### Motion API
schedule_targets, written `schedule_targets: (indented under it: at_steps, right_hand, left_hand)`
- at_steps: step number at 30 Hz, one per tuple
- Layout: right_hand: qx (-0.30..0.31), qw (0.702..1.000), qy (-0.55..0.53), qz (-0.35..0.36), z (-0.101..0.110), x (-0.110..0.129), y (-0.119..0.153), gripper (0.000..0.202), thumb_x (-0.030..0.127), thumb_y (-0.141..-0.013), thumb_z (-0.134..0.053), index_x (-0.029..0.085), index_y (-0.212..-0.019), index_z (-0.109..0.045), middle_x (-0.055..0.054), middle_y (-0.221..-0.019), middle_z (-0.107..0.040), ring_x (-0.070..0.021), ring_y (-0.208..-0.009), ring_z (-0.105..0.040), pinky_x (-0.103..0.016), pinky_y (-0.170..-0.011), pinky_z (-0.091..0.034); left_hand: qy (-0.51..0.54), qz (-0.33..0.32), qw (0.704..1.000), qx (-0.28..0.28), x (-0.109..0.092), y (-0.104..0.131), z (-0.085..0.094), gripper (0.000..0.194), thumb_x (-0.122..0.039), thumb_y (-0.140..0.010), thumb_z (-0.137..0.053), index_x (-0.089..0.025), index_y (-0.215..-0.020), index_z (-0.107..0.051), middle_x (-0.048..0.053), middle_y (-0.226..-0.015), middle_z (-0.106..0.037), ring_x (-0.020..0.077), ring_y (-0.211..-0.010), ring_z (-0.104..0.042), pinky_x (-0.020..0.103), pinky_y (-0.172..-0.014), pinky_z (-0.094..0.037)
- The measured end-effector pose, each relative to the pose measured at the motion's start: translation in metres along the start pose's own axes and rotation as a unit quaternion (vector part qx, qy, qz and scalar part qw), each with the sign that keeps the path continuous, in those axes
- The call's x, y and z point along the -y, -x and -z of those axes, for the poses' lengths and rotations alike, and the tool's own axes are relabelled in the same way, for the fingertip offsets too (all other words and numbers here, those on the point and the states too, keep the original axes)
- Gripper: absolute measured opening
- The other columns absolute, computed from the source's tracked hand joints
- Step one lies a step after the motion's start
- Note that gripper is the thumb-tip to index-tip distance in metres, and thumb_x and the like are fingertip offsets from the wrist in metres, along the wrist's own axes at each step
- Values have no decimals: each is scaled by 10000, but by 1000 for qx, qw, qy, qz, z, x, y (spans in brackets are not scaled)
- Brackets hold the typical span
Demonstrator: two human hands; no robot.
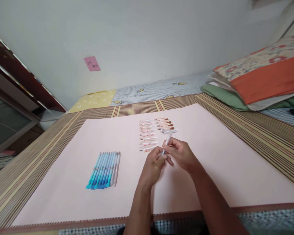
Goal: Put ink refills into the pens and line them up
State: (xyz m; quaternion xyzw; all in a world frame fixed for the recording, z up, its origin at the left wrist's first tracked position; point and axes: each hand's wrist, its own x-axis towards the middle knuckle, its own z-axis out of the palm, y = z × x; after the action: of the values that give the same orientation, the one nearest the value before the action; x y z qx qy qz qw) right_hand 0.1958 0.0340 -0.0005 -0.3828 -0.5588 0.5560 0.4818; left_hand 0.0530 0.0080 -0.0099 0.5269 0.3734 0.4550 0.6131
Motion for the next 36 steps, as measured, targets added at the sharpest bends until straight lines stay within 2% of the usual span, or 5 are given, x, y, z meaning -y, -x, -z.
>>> schedule_targets:
  at_steps: [5,9,20,30,36]
  right_hand:
    - [-95,995,6,-5,-10,-11,-4,418,502,-762,-761,251,-673,-438,77,-445,-459,-104,-358,-399,-255,-392,-304]
    - [-142,989,27,-12,-18,-15,-6,426,502,-739,-771,259,-669,-428,70,-450,-485,-105,-333,-397,-259,-359,-290]
    - [48,989,-131,-51,6,-8,0,365,458,-789,-746,182,-1010,-659,42,-601,-556,-150,-454,-570,-282,-422,-461]
    - [-26,995,-98,-8,-4,-13,-4,383,389,-728,-826,199,-657,-501,44,-572,-595,-104,-355,-512,-240,-376,-375]
    - [75,986,-139,-45,3,-14,-1,344,439,-858,-697,172,-1066,-634,9,-661,-660,-136,-433,-576,-299,-490,-504]
  left_hand:
    - [-85,-68,991,-75,2,-2,-7,207,-382,-927,-587,-195,-841,-578,49,-837,-672,179,-780,-564,291,-756,-414]
    - [-81,-46,993,-74,4,-3,-10,276,-467,-927,-576,-199,-859,-593,21,-753,-624,172,-727,-539,270,-677,-394]
    - [4,16,1000,21,0,-3,-3,335,-517,-938,-524,-185,-887,-522,-11,-603,-596,83,-453,-273,253,-483,-204]
    - [-79,-33,995,-44,7,-3,-4,307,-485,-944,-549,-180,-920,-571,-6,-665,-601,116,-569,-424,242,-572,-316]
    - [-25,-6,1000,10,2,-3,-3,292,-454,-962,-526,-163,-947,-551,-20,-635,-579,92,-515,-340,240,-532,-265]
